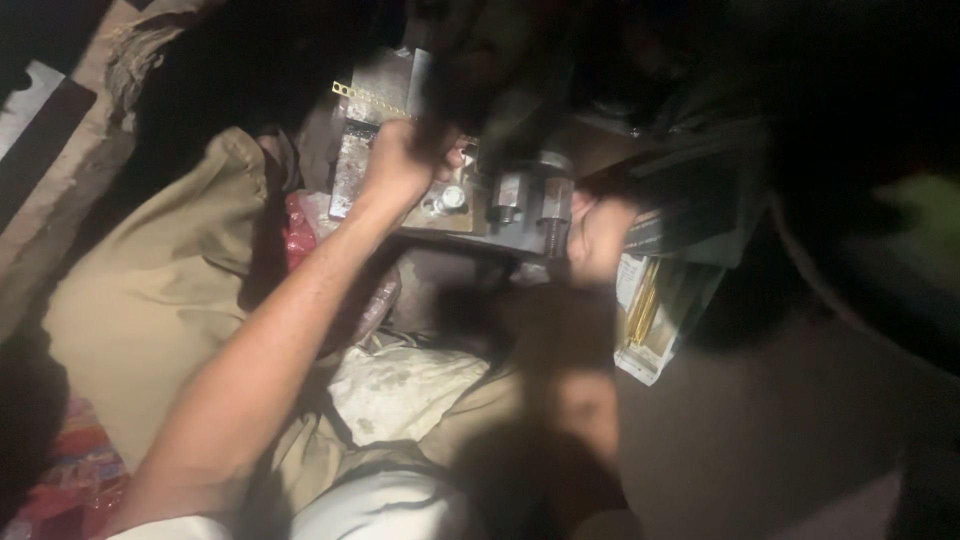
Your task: The person places a metal strip into a small press machine, secures components, and operates the machine by hand to process the part.
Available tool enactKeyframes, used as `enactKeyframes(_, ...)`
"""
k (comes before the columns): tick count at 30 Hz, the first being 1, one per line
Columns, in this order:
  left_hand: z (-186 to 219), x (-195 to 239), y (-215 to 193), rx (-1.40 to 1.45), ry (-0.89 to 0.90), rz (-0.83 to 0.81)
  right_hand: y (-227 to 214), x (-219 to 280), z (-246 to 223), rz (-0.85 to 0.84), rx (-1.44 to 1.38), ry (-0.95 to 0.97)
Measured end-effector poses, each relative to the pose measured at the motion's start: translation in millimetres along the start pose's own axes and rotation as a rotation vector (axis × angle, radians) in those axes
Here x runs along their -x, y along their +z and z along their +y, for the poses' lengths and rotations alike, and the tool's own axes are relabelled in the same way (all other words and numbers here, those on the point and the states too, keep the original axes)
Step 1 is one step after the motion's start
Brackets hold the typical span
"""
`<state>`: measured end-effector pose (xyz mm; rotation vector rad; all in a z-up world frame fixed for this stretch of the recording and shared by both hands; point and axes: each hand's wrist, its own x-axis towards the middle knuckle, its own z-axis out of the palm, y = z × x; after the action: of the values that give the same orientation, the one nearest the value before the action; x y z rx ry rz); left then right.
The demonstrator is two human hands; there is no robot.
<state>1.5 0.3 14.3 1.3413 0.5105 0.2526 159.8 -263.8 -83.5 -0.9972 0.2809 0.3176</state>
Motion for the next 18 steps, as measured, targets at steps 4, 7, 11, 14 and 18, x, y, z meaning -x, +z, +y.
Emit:
enactKeyframes(4, 3, 0, 1, 0.013, -0.078, 0.022, 1, 2, -4, -0.005, -0.004, -0.004)
enactKeyframes(7, 8, 3, 1, 0.052, -0.073, 0.02, 2, 4, -9, -0.01, -0.006, -0.017)
enactKeyframes(11, 13, 3, -1, -0.126, -0.09, 0.012, 1, 7, -9, -0.017, -0.005, -0.027)
enactKeyframes(14, 12, 4, 1, 0.01, -0.131, 0.012, 1, 7, -8, -0.017, 0.002, -0.024)
enactKeyframes(18, 7, 4, 1, -0.003, -0.021, 0.057, 0, 6, -5, -0.018, -0.003, 0.009)
